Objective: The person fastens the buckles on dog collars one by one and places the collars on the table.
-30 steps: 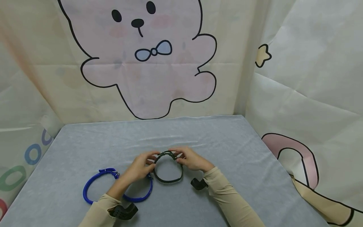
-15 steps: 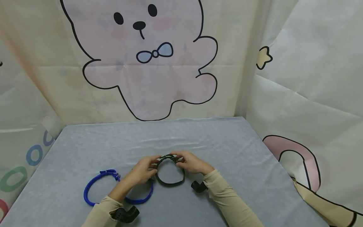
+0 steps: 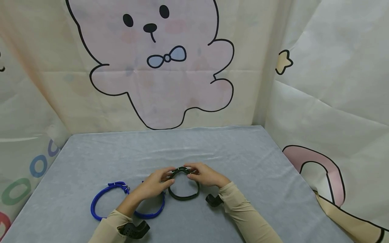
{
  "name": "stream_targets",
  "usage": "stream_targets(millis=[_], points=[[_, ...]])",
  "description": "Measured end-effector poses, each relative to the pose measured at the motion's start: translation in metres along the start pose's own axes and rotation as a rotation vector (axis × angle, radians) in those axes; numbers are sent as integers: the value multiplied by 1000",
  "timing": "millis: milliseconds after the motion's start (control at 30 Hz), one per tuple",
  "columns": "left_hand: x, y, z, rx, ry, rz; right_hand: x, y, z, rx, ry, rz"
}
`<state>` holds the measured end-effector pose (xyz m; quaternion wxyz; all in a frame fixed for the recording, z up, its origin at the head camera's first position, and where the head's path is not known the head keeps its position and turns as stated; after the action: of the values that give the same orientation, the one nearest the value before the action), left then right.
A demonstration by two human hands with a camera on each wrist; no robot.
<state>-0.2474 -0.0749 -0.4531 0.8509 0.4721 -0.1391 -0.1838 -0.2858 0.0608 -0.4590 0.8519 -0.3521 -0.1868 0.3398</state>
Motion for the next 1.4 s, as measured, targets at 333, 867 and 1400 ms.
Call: stream_targets(millis=[333,867,1400], points=[[2,0,0,-1,-3,21,1,0,3,-12,10,-39],[2,0,6,14,42,51,5,0,12,-11,83,-43],[1,4,35,-39,225,-25,5,-4,24,34,194,-16]])
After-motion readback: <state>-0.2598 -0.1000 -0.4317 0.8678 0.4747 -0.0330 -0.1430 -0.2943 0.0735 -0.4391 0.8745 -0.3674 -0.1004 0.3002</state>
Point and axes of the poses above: each hand's wrist, its own x-axis away from the middle knuckle, its own z-axis out of the back of the hand, y = z × x, the point moved 10 cm from there along -x, towards the middle knuckle, and after that the axes turned 2 degrees about z, right-handed, at the moved point
